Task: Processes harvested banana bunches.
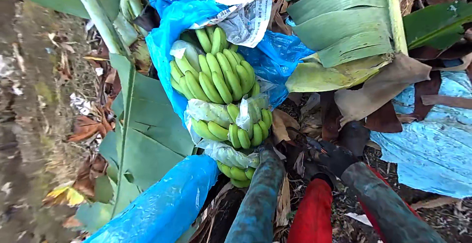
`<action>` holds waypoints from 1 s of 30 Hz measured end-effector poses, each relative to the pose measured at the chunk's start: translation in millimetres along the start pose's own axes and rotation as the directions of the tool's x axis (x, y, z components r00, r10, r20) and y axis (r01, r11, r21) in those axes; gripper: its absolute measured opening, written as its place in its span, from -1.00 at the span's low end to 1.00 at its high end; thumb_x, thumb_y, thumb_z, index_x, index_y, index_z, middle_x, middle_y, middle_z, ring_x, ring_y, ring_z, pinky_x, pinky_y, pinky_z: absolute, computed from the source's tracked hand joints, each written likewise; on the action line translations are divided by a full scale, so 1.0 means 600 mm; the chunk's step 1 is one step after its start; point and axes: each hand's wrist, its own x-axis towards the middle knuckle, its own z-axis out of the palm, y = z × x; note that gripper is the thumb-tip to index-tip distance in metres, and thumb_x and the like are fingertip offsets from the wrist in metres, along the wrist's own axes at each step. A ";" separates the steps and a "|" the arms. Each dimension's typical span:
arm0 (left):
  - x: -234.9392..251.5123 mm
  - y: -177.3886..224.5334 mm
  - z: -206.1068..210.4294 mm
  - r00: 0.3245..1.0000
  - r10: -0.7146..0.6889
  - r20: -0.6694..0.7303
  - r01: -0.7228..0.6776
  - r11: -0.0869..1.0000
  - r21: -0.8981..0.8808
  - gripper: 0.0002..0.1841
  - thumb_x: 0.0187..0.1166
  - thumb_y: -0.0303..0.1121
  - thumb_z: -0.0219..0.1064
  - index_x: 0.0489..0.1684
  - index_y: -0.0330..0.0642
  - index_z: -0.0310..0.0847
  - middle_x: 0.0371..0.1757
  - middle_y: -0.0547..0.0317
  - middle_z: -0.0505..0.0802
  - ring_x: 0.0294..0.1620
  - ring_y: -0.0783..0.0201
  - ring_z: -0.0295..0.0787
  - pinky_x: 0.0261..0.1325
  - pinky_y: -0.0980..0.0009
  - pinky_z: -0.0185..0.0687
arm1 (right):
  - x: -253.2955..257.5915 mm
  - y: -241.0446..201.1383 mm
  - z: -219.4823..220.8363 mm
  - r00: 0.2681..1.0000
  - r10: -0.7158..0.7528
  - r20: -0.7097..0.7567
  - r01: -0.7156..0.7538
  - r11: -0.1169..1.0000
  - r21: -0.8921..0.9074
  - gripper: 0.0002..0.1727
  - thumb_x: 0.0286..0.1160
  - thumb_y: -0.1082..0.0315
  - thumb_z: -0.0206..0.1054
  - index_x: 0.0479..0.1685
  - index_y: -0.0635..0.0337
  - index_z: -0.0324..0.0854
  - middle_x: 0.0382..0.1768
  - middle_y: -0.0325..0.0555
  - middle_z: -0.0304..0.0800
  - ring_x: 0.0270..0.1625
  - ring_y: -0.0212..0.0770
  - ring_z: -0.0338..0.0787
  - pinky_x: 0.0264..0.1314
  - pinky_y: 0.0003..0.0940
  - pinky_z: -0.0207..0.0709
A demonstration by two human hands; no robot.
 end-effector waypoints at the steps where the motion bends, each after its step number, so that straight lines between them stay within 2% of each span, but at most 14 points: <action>1: -0.058 0.001 -0.044 1.000 -0.013 0.006 0.014 0.989 -0.145 -0.40 0.65 -0.19 0.26 0.55 -0.48 0.44 0.53 -0.45 0.61 0.56 -0.30 0.56 0.59 -0.14 0.44 | -0.005 0.013 -0.001 1.000 -0.002 -0.019 0.002 1.000 0.020 -0.40 0.70 0.08 0.20 0.70 0.02 0.39 0.47 0.16 0.65 0.50 0.22 0.65 0.56 0.32 0.40; 3: -0.107 0.004 -0.090 0.991 -0.130 -0.010 0.106 0.850 -0.515 -0.46 0.71 -0.32 0.25 0.54 -0.58 0.41 0.57 -0.44 0.57 0.66 -0.14 0.48 0.71 0.09 0.31 | -0.009 0.034 -0.005 1.000 -0.003 -0.027 0.004 1.000 0.028 -0.41 0.67 0.07 0.26 0.66 0.03 0.44 0.43 0.18 0.69 0.46 0.24 0.68 0.52 0.35 0.42; 4: -0.100 0.006 -0.094 0.984 -0.178 -0.001 0.151 0.840 -0.521 -0.48 0.72 -0.31 0.23 0.53 -0.56 0.43 0.58 -0.41 0.58 0.67 -0.11 0.47 0.72 0.11 0.30 | -0.008 0.040 -0.006 1.000 -0.002 -0.015 0.002 1.000 0.014 -0.42 0.66 0.07 0.26 0.65 0.01 0.44 0.42 0.17 0.69 0.45 0.24 0.68 0.51 0.36 0.43; 6: -0.048 0.007 -0.068 0.972 -0.234 0.017 0.230 0.936 -0.266 -0.52 0.80 -0.27 0.11 0.51 -0.49 0.50 0.54 -0.40 0.63 0.63 -0.23 0.50 0.64 -0.08 0.32 | -0.004 0.041 -0.006 1.000 -0.012 0.006 0.012 1.000 -0.018 -0.43 0.67 0.09 0.24 0.65 -0.01 0.44 0.44 0.15 0.68 0.47 0.23 0.67 0.51 0.37 0.41; 8: -0.020 -0.003 -0.035 0.969 -0.246 -0.036 0.245 0.969 -0.018 -0.52 0.78 -0.25 0.06 0.51 -0.42 0.51 0.40 -0.39 0.72 0.42 -0.31 0.66 0.37 -0.20 0.54 | -0.005 0.026 -0.006 0.999 -0.019 0.049 0.021 0.998 -0.054 -0.44 0.70 0.10 0.19 0.67 -0.02 0.42 0.44 0.14 0.68 0.48 0.21 0.67 0.53 0.35 0.41; 11: -0.053 -0.022 -0.053 0.985 -0.158 -0.071 0.159 0.987 0.001 -0.45 0.72 -0.31 0.12 0.70 -0.28 0.34 0.51 -0.42 0.64 0.41 -0.42 0.64 0.30 -0.27 0.61 | -0.012 -0.005 -0.012 0.991 -0.045 0.124 0.056 0.995 -0.087 -0.46 0.73 0.06 0.15 0.66 -0.05 0.42 0.44 0.11 0.69 0.48 0.17 0.68 0.53 0.31 0.44; 12: -0.064 -0.027 -0.064 0.992 -0.104 -0.069 0.104 0.995 -0.007 -0.43 0.69 -0.35 0.17 0.74 -0.13 0.33 0.59 -0.33 0.59 0.45 -0.44 0.60 0.31 -0.32 0.60 | -0.012 -0.009 -0.009 0.990 -0.053 0.133 0.065 0.994 -0.084 -0.46 0.73 0.05 0.15 0.65 -0.06 0.43 0.42 0.10 0.71 0.46 0.17 0.69 0.52 0.30 0.45; 15: -0.068 -0.037 -0.083 0.999 -0.023 -0.025 0.024 0.998 0.060 -0.17 0.62 -0.39 0.23 0.92 0.44 -0.03 0.66 -0.29 0.53 0.43 -0.53 0.59 0.13 -0.46 0.61 | -0.008 -0.011 -0.005 0.990 -0.051 0.133 0.064 0.994 -0.093 -0.46 0.71 0.03 0.14 0.65 -0.12 0.43 0.37 0.10 0.75 0.43 0.18 0.71 0.49 0.30 0.47; 16: -0.066 -0.037 -0.083 0.999 -0.039 -0.004 0.039 0.998 0.058 -0.24 0.62 -0.34 0.25 0.88 0.41 0.10 0.63 -0.30 0.57 0.42 -0.51 0.60 0.15 -0.46 0.61 | -0.008 -0.008 -0.008 0.991 -0.045 0.128 0.058 0.993 -0.101 -0.45 0.70 0.02 0.15 0.65 -0.13 0.43 0.35 0.09 0.76 0.41 0.18 0.73 0.47 0.30 0.49; 18: -0.057 -0.029 -0.070 0.990 -0.136 0.026 0.134 0.989 0.066 -0.47 0.69 -0.18 0.19 0.64 -0.10 0.47 0.50 -0.42 0.65 0.45 -0.46 0.61 0.29 -0.37 0.57 | -0.006 -0.001 -0.013 0.992 -0.031 0.124 0.045 0.993 -0.109 -0.43 0.70 0.02 0.17 0.68 -0.14 0.40 0.36 0.10 0.76 0.42 0.18 0.72 0.49 0.29 0.49; 19: -0.049 -0.025 -0.058 0.986 -0.166 0.033 0.161 0.980 0.114 -0.44 0.68 -0.09 0.16 0.57 -0.24 0.53 0.48 -0.44 0.67 0.48 -0.44 0.60 0.36 -0.34 0.56 | -0.006 0.002 -0.016 0.992 -0.028 0.126 0.042 0.994 -0.104 -0.43 0.72 0.02 0.17 0.70 -0.12 0.38 0.39 0.11 0.74 0.44 0.19 0.71 0.51 0.30 0.46; 25: -0.088 -0.060 -0.073 0.992 -0.107 0.073 0.096 0.986 0.139 -0.07 0.30 0.36 0.36 0.45 -0.33 0.58 0.47 -0.40 0.67 0.49 -0.41 0.57 0.38 -0.38 0.48 | -0.004 -0.004 -0.015 0.988 -0.092 0.124 0.109 0.985 -0.137 -0.46 0.74 0.07 0.12 0.68 -0.12 0.40 0.40 0.06 0.73 0.45 0.15 0.71 0.51 0.27 0.47; 27: -0.110 -0.075 -0.065 0.997 -0.058 0.058 0.051 0.991 0.126 -0.07 0.26 0.33 0.42 0.48 -0.30 0.56 0.52 -0.37 0.64 0.54 -0.42 0.51 0.45 -0.39 0.44 | 0.001 -0.014 -0.003 0.982 -0.117 0.150 0.138 0.981 -0.138 -0.45 0.74 0.04 0.11 0.69 -0.15 0.40 0.43 0.05 0.71 0.47 0.15 0.69 0.52 0.29 0.46; 30: -0.137 -0.079 -0.041 0.999 -0.019 0.033 0.015 0.993 0.119 -0.41 0.55 -0.21 0.37 0.53 -0.35 0.50 0.58 -0.38 0.58 0.61 -0.40 0.45 0.52 -0.35 0.39 | 0.002 -0.041 0.011 0.965 -0.139 0.221 0.161 0.983 -0.085 -0.43 0.74 0.04 0.13 0.72 -0.17 0.36 0.46 0.07 0.69 0.51 0.16 0.66 0.55 0.31 0.42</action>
